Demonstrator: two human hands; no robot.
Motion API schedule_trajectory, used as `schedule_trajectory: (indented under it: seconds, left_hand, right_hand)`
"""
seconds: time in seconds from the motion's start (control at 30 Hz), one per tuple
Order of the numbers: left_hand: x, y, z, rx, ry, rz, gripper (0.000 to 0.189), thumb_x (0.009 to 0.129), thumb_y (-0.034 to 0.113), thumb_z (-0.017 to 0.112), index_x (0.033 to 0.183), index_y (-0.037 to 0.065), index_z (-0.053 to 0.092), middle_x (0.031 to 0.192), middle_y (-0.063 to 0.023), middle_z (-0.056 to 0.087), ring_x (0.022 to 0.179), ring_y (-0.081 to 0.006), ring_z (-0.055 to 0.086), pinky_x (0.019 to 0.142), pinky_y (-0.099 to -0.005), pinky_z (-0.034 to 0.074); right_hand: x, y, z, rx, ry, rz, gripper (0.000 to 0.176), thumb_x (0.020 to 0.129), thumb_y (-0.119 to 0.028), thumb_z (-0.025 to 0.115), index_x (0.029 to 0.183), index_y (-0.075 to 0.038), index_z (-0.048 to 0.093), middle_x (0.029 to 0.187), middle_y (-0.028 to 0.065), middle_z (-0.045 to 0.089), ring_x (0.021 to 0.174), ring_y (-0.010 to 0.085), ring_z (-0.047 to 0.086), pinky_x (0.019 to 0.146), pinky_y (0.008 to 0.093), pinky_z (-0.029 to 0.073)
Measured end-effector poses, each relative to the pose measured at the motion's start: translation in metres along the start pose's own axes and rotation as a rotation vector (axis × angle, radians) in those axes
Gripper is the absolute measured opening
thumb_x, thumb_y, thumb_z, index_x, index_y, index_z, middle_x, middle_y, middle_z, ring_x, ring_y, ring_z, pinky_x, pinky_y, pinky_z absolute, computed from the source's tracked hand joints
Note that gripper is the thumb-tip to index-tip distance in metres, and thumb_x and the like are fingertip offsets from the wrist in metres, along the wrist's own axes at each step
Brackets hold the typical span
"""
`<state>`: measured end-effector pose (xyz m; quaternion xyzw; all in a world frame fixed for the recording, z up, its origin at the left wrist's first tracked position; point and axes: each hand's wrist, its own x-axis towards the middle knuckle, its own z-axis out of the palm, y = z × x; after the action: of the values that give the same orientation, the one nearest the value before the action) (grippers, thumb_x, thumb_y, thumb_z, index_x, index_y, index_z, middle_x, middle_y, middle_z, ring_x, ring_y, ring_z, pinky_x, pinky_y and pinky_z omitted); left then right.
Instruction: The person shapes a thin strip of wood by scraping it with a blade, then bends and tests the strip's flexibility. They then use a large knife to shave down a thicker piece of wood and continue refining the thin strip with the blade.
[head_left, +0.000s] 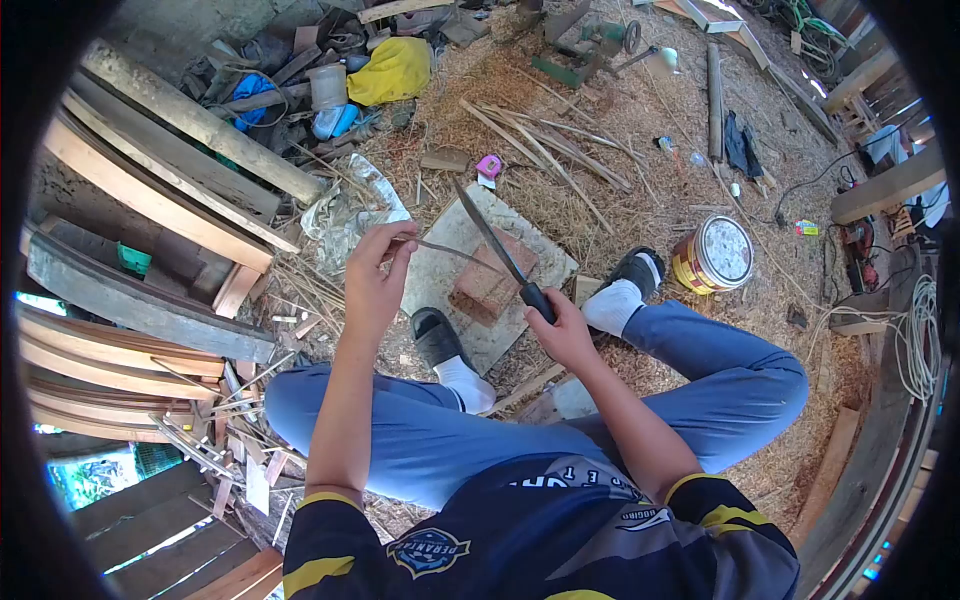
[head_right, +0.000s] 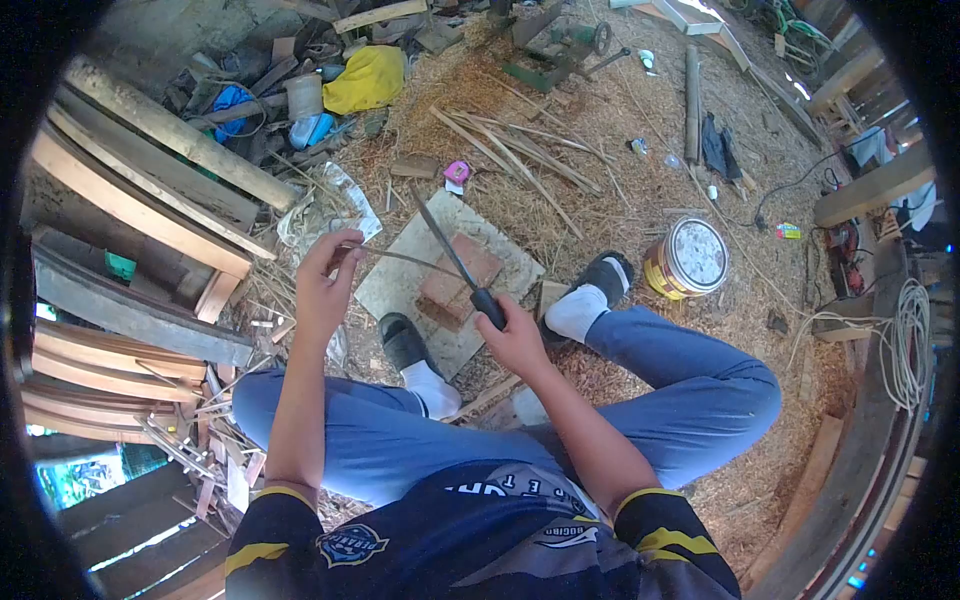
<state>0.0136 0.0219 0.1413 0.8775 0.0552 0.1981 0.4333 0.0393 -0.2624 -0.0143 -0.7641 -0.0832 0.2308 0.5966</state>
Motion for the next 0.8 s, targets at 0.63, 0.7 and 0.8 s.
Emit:
schedule_trajectory:
  seconds: [0.63,0.7,0.8]
  left_hand:
    - [-0.015,-0.005,-0.005,0.004,0.048,0.026,0.018,0.094,0.006,0.078,0.109,-0.001,0.071,0.099,-0.0120,0.072,0.090,-0.0216,0.075,0.080,-0.0302,0.059]
    - [-0.016,-0.008,-0.003,-0.009,0.058,0.010,0.017,0.095,0.005,0.077,0.110,-0.001,0.071,0.099,-0.0121,0.072,0.089,-0.0210,0.075,0.079,-0.0300,0.059]
    - [-0.018,-0.008,0.000,-0.085,0.100,-0.035,0.017,0.096,0.004,0.075,0.111,-0.001,0.070,0.099,-0.0115,0.072,0.087,-0.0196,0.074,0.078,-0.0297,0.059]
  right_hand:
    - [-0.007,-0.006,0.005,0.068,0.008,-0.029,0.037,0.096,-0.032,0.074,0.114,0.000,0.065,0.084,0.0058,0.064,0.071,0.0130,0.056,0.066,0.0318,0.048]
    - [-0.008,-0.005,0.007,0.059,0.009,-0.012,0.037,0.096,-0.032,0.074,0.112,-0.001,0.064,0.081,0.0049,0.062,0.071,0.0127,0.056,0.064,0.0322,0.047]
    - [-0.007,-0.008,0.009,0.094,-0.005,0.037,0.034,0.095,-0.030,0.076,0.109,-0.002,0.062,0.076,0.0027,0.059,0.064,0.0114,0.056,0.058,0.0312,0.046]
